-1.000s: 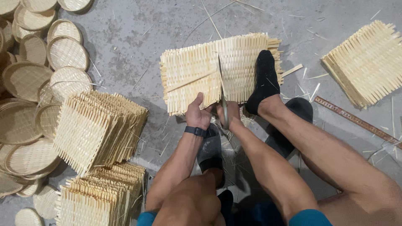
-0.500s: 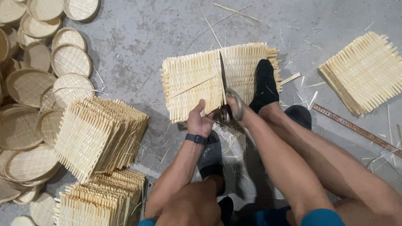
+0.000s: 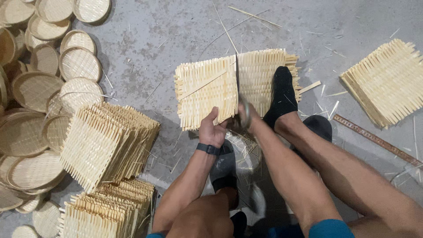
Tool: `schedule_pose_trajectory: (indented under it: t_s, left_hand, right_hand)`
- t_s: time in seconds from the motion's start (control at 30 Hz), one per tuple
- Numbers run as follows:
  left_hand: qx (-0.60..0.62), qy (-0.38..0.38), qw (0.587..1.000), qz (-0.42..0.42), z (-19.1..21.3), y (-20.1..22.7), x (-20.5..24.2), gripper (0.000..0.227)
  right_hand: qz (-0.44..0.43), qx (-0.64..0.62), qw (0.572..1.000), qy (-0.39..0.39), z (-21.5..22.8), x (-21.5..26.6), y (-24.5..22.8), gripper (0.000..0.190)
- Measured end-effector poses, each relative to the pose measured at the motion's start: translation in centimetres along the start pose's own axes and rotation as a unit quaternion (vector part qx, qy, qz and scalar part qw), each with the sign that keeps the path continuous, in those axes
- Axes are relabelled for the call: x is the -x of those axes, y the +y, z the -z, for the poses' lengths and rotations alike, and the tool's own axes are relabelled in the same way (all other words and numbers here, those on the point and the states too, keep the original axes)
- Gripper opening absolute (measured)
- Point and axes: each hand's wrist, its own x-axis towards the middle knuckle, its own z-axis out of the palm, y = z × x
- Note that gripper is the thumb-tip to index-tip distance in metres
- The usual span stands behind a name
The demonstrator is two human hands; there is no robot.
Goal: The person sits on the floor and uses large shears to cut rectangular woven bamboo mats in half. They repeatedly measure the mats with a wooden stick, align the shears, and cut through the stack, then separate the pieces.
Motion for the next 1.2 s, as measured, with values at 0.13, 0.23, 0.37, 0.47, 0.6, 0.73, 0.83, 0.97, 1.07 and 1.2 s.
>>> schedule_pose_trajectory:
  t_s: [0.13,0.23,0.37,0.47,0.6,0.73,0.83,0.97,1.07,1.2]
  left_hand:
    - [0.008,-0.001,1.0,0.0,-0.3,0.3,-0.2,0.042]
    - [-0.013,0.019,1.0,-0.002,0.1,0.5,-0.4,0.042]
    - [0.015,0.012,1.0,-0.002,0.6,0.7,-0.7,0.038]
    - [0.021,0.006,1.0,0.0,0.2,1.5,-0.5,0.036]
    - [-0.02,-0.02,0.999,-0.034,0.3,3.8,1.9,0.035]
    - [-0.084,-0.027,0.996,-0.033,0.5,7.8,6.4,0.035]
    - [-0.106,-0.121,0.986,-0.048,-0.2,10.8,10.0,0.036]
    - [-0.304,-0.047,0.942,-0.134,-1.9,14.6,16.8,0.035]
    - [-0.393,-0.178,0.873,-0.229,-4.7,17.0,22.3,0.045]
    - [-0.478,-0.251,0.808,-0.234,-9.6,17.8,28.7,0.044]
  right_hand:
    - [0.019,-0.047,0.999,0.01,-0.6,0.4,-3.1,0.044]
    - [-0.067,0.028,0.995,0.061,-1.3,-0.9,-1.9,0.043]
    - [0.04,0.242,0.961,0.124,-1.2,-1.9,1.2,0.03]
    - [0.107,0.288,0.946,0.106,-1.5,-0.4,2.0,0.022]
    - [-0.079,0.18,0.98,-0.033,-2.3,5.9,3.3,0.035]
    - [0.206,0.445,0.843,0.222,-0.2,17.0,8.9,0.062]
    - [-0.006,0.487,0.849,0.207,0.7,20.8,12.3,0.061]
    - [0.057,0.443,0.878,0.174,1.8,22.8,8.7,0.044]
    - [0.415,0.28,0.804,0.321,2.8,25.0,-1.8,0.015]
    - [0.56,0.204,0.788,0.157,2.7,31.2,-18.3,0.043]
